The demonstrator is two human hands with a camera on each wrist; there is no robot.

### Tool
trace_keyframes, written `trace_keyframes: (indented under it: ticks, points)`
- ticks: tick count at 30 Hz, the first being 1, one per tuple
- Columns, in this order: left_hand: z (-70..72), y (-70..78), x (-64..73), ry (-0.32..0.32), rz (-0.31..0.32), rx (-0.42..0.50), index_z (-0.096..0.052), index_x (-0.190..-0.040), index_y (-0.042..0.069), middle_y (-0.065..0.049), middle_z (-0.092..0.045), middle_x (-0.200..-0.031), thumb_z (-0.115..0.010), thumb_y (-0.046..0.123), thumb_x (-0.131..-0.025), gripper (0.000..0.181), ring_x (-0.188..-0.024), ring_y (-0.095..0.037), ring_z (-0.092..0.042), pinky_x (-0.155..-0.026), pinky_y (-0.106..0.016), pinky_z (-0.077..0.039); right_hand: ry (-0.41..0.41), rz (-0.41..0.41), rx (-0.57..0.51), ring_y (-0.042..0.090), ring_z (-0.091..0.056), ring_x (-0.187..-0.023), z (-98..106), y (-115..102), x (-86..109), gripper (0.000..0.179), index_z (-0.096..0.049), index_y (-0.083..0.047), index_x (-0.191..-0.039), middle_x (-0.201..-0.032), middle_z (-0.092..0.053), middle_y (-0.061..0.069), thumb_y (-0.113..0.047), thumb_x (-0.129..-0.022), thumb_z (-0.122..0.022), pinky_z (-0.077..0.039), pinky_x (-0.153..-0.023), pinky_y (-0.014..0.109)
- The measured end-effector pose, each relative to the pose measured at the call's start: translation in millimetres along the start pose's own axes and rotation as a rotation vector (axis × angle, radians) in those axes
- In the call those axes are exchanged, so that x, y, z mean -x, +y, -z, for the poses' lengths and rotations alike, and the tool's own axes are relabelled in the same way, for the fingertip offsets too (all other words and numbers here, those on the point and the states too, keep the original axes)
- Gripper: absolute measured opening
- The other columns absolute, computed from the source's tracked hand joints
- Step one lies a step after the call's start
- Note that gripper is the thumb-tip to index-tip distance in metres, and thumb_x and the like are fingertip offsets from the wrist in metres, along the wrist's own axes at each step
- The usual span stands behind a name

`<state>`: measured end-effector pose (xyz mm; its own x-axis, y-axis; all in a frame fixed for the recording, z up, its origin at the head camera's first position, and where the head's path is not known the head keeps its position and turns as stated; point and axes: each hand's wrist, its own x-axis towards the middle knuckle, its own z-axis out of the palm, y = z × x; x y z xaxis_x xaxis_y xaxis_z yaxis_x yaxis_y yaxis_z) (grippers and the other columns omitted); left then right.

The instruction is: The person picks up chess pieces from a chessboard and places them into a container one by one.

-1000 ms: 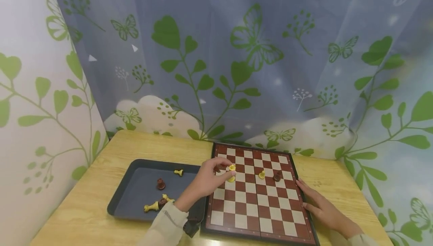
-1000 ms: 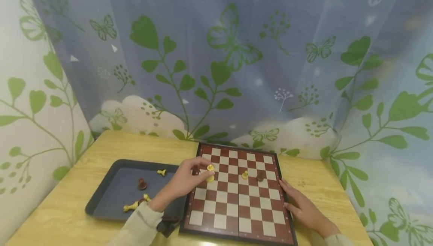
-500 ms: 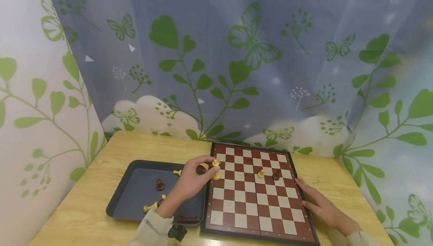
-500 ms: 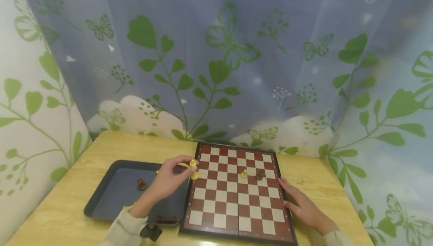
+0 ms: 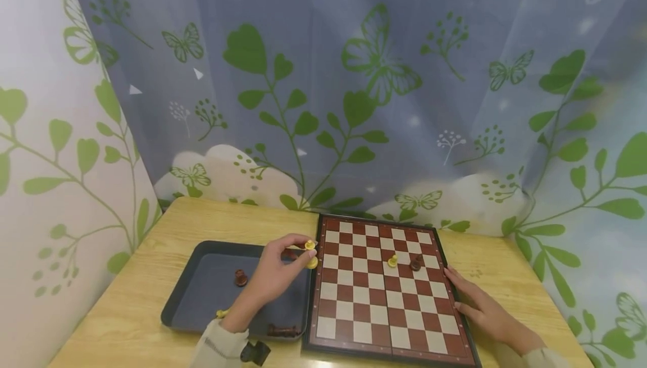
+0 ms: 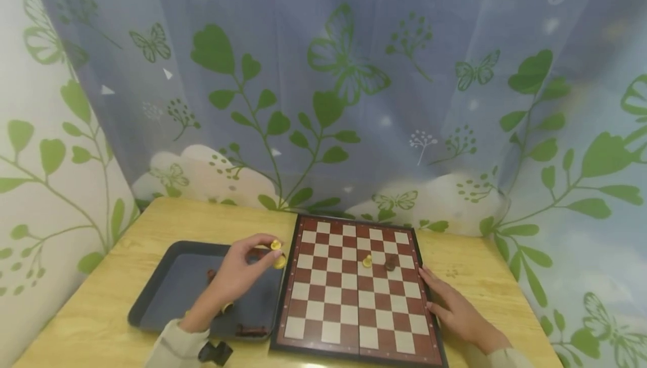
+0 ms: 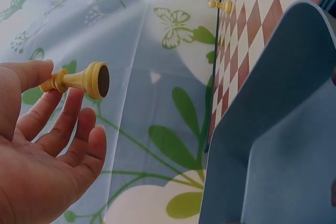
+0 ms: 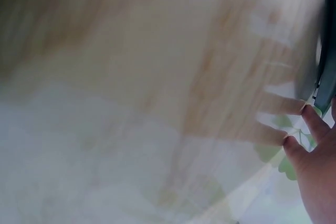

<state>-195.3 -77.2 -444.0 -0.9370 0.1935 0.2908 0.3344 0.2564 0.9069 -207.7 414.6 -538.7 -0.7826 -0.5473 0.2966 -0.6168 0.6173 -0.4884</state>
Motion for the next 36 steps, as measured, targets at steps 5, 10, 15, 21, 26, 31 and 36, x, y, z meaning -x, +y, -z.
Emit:
trace_keyframes:
  ticks: [5,10,15,21,26,31,36]
  points:
    - [7.2,-4.3,4.9,0.02,0.016,-0.008,-0.072,-0.121,0.015,-0.002,-0.067,-0.124,-0.07,0.023,-0.098,0.024,-0.11,-0.023,-0.061,-0.091,-0.04,-0.052,-0.019,-0.025,-0.011,-0.017,-0.009,-0.145,1,1,-0.1,0.065,-0.032,0.002,-0.157,-0.167,-0.017,-0.004,-0.004,-0.099,-0.061,-0.012,-0.107,-0.002]
    - [12.6,-7.6,10.0,0.036,0.046,-0.008,-0.072,-0.119,0.015,-0.003,-0.069,-0.119,-0.071,0.023,-0.098,0.022,-0.099,-0.02,-0.061,-0.087,-0.035,-0.051,-0.038,-0.069,-0.021,-0.019,-0.008,-0.144,2,0,1.6,0.065,-0.031,0.0,-0.158,-0.161,-0.027,0.03,-0.008,-0.101,-0.06,-0.013,-0.105,-0.003]
    - [18.0,-9.2,13.6,0.054,0.044,-0.038,-0.073,-0.118,0.015,-0.001,-0.07,-0.114,-0.071,0.024,-0.098,0.023,-0.093,-0.019,-0.062,-0.085,-0.034,-0.052,-0.02,-0.047,-0.002,-0.018,-0.009,-0.145,2,-2,0.8,0.065,-0.033,0.001,-0.157,-0.164,-0.026,0.02,-0.006,-0.1,-0.061,-0.013,-0.106,-0.002]
    - [24.6,-15.0,19.8,0.075,0.05,-0.038,-0.073,-0.118,0.013,-0.002,-0.071,-0.116,-0.073,0.023,-0.096,0.024,-0.104,-0.023,-0.063,-0.088,-0.035,-0.053,-0.007,-0.019,0.002,-0.017,-0.01,-0.145,0,-4,0.0,0.065,-0.033,0.002,-0.157,-0.165,-0.015,-0.017,-0.002,-0.098,-0.061,-0.013,-0.106,-0.002]
    - [28.1,-21.7,28.7,0.089,0.088,-0.038,-0.074,-0.118,0.011,-0.004,-0.071,-0.114,-0.073,0.023,-0.096,0.024,-0.103,-0.017,-0.062,-0.087,-0.034,-0.053,-0.02,-0.018,-0.008,-0.017,-0.009,-0.145,0,-3,-1.3,0.065,-0.033,0.001,-0.157,-0.166,-0.015,-0.014,-0.003,-0.099,-0.061,-0.013,-0.106,-0.002]
    - [29.8,-25.2,35.3,0.109,0.093,-0.038,-0.074,-0.116,0.012,-0.001,-0.071,-0.11,-0.073,0.023,-0.096,0.023,-0.102,-0.014,-0.062,-0.085,-0.032,-0.053,-0.011,-0.013,-0.008,-0.017,-0.009,-0.146,1,0,-2.6,0.066,-0.032,0.002,-0.157,-0.167,-0.016,-0.008,-0.003,-0.099,-0.061,-0.013,-0.107,-0.002]
    - [31.3,-29.2,42.2,0.125,0.095,-0.047,-0.074,-0.115,0.01,-0.003,-0.072,-0.11,-0.074,0.02,-0.095,0.022,-0.102,-0.014,-0.063,-0.084,-0.03,-0.053,-0.005,0.007,-0.005,-0.018,-0.009,-0.145,0,-1,-1.1,0.065,-0.033,0.005,-0.156,-0.166,-0.015,-0.014,-0.001,-0.098,-0.061,-0.012,-0.107,-0.002]
